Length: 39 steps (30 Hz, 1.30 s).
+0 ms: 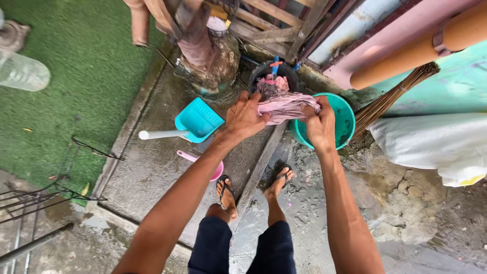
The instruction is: The person cleans a concrete slab by pouring water with a dipper and sweeping with a broom and dustpan, then washes and wrings out clothes in a bucket by hand.
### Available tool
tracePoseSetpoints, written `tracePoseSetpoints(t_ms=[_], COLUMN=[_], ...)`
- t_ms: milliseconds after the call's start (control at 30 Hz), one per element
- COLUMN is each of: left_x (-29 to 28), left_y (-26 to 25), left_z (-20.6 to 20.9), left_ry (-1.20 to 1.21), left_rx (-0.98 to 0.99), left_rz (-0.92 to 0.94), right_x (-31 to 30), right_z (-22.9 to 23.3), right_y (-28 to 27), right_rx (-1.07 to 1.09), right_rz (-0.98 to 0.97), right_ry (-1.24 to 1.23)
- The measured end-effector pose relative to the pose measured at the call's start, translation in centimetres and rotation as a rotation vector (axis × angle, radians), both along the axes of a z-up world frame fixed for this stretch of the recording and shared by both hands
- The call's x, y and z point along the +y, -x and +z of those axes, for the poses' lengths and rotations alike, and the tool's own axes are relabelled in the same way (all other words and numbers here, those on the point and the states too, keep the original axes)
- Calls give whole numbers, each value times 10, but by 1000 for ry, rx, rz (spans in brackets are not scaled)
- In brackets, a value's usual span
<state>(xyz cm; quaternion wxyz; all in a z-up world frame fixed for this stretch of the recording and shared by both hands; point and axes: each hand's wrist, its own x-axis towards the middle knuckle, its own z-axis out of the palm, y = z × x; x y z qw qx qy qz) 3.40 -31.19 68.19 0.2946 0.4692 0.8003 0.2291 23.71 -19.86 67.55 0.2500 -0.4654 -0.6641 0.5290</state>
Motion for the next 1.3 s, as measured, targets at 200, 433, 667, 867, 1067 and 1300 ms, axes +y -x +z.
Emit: tracePoseSetpoints(t_ms=[200,433,667,867,1067,1300], left_x=[13,31,67,80,127,226], left_y=[14,44,-12,-2,26,73], left_z=[-15,-62,-81,-154,-202,-329], left_ry=[-13,-472,-561,-224,-338,-278], left_rx=[180,-1379,-840,-653,-876,-531], left_rz=[243,927,883,953,1133,774], right_x=[-7,64,102,120,132,223], right_z=[47,72,78,1,-118,-294], right_y=[-16,-60,-67,-53,-18,17], right_rx=[105,-353,-576,-512,238,276], right_rz=[28,477,220,181,8,-222], right_ry=[-182,-267,-183,-310,-107,53])
